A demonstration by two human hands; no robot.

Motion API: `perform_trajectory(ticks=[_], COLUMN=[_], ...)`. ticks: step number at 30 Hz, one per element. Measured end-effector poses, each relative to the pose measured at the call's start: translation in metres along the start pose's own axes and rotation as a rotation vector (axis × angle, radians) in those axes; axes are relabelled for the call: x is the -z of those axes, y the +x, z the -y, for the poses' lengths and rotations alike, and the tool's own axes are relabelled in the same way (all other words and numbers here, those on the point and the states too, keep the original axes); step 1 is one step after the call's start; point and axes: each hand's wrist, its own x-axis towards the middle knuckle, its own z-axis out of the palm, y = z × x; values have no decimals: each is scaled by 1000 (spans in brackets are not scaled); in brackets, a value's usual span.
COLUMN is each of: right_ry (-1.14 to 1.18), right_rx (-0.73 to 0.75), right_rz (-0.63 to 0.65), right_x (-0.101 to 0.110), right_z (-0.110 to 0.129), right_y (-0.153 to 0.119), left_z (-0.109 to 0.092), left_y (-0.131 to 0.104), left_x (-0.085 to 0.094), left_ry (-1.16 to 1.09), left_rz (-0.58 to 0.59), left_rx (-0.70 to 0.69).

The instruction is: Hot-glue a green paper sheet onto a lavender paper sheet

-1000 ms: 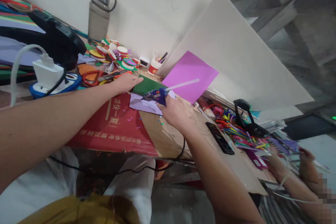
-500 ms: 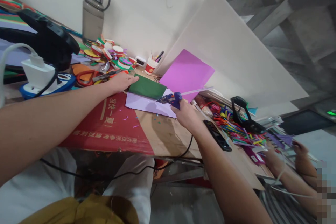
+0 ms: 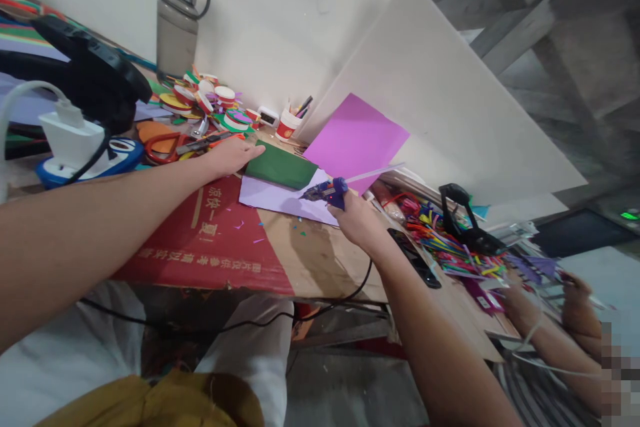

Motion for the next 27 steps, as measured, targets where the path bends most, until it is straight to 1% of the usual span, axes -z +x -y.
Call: perform_trajectory(ticks=[3,7,17,22,27], right_ry=[-10,-28,44,32,34], right_rx=[-26,-61,-1,-38,17], right_rz=[9,18,6,-10,-1], right_x=[-1,-3,4,2,1], right_z=[2,6,-6,-3,-2], right_y=[3,8,-2,-1,1], left_z=[-1,-1,-4,-2,-2], left_y=[0,1,-3,-2,-2], left_x=[1,1,2,2,2], left_ry=[33,8,-12,0,13], left_rz=[35,36,18,14,28], left_rx=[42,60,31,15,17])
